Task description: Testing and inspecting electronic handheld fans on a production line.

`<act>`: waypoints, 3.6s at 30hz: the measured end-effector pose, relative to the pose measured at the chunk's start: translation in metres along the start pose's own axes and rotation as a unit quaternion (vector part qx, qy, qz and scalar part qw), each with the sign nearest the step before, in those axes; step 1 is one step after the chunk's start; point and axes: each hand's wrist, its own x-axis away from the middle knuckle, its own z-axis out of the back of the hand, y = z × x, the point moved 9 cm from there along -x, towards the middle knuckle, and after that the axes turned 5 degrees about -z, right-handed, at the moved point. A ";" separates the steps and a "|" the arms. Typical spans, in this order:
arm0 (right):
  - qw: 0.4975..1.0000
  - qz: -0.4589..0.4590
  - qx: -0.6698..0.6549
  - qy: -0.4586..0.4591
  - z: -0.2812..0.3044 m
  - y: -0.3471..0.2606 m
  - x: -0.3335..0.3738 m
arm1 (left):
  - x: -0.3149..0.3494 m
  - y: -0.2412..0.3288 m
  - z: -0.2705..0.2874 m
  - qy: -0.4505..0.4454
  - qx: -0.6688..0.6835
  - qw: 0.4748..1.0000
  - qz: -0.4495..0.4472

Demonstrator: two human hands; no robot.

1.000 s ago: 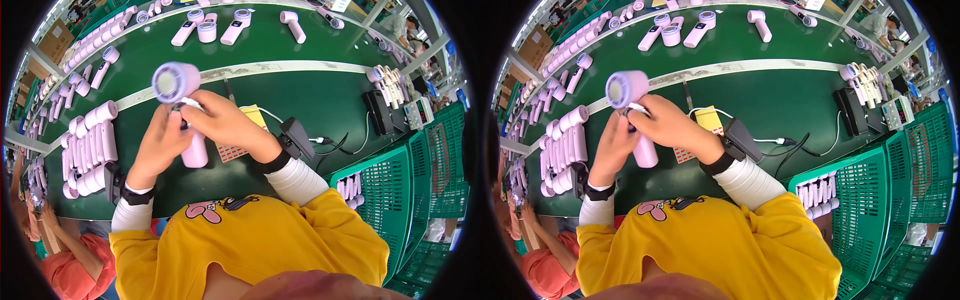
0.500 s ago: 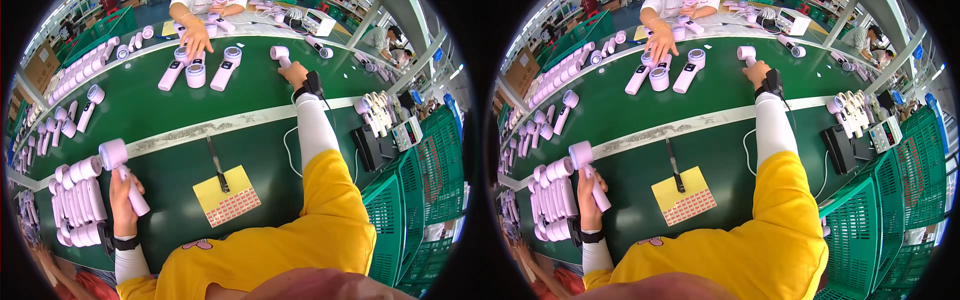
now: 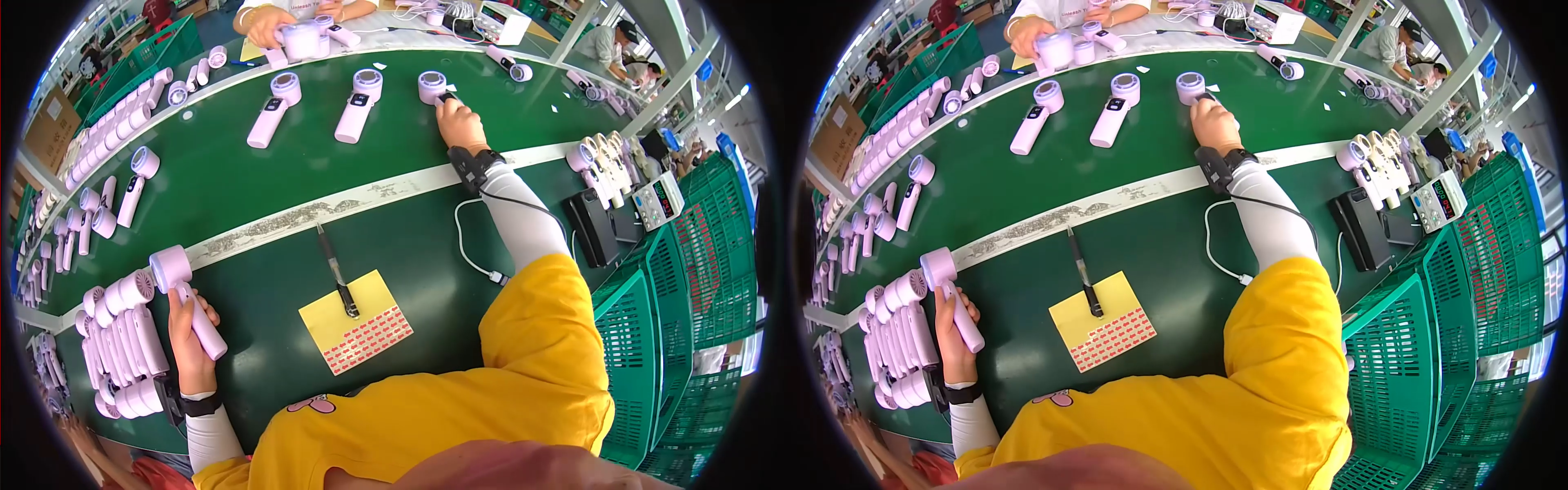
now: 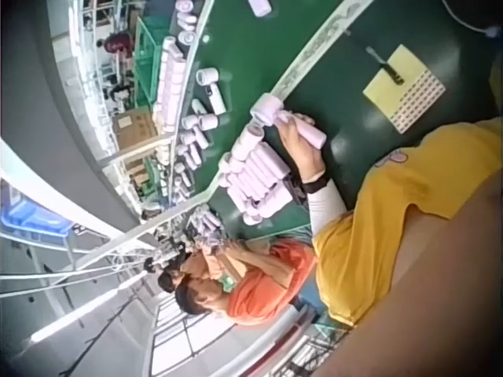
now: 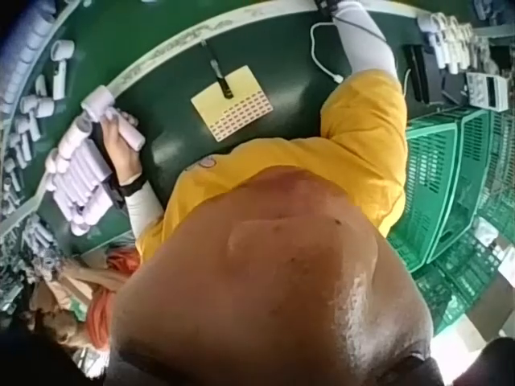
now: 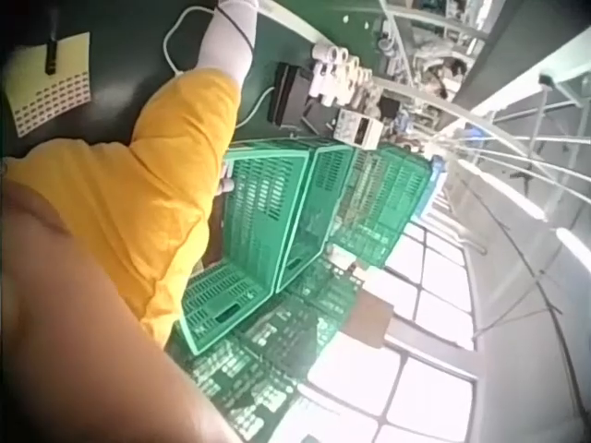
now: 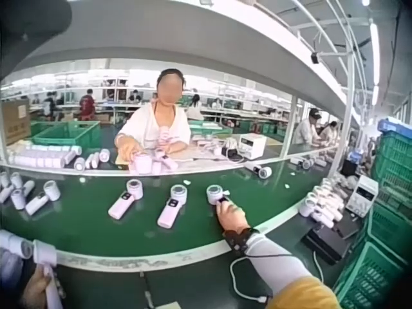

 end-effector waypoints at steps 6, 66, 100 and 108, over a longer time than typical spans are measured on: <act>0.979 -0.089 -0.131 -0.132 -0.012 0.027 -0.001 | 0.003 -0.003 0.004 0.014 0.009 1.000 0.015; 0.168 -0.135 -0.910 -0.355 0.337 -0.109 0.072 | 0.078 0.025 -0.070 -0.212 0.088 0.973 0.017; 0.091 -0.105 -0.917 -0.373 0.346 -0.119 0.073 | 0.072 0.021 -0.061 -0.215 0.046 0.975 0.030; 0.154 -0.121 -0.898 -0.395 0.340 -0.119 0.077 | 0.075 0.021 -0.063 -0.217 0.077 0.973 0.034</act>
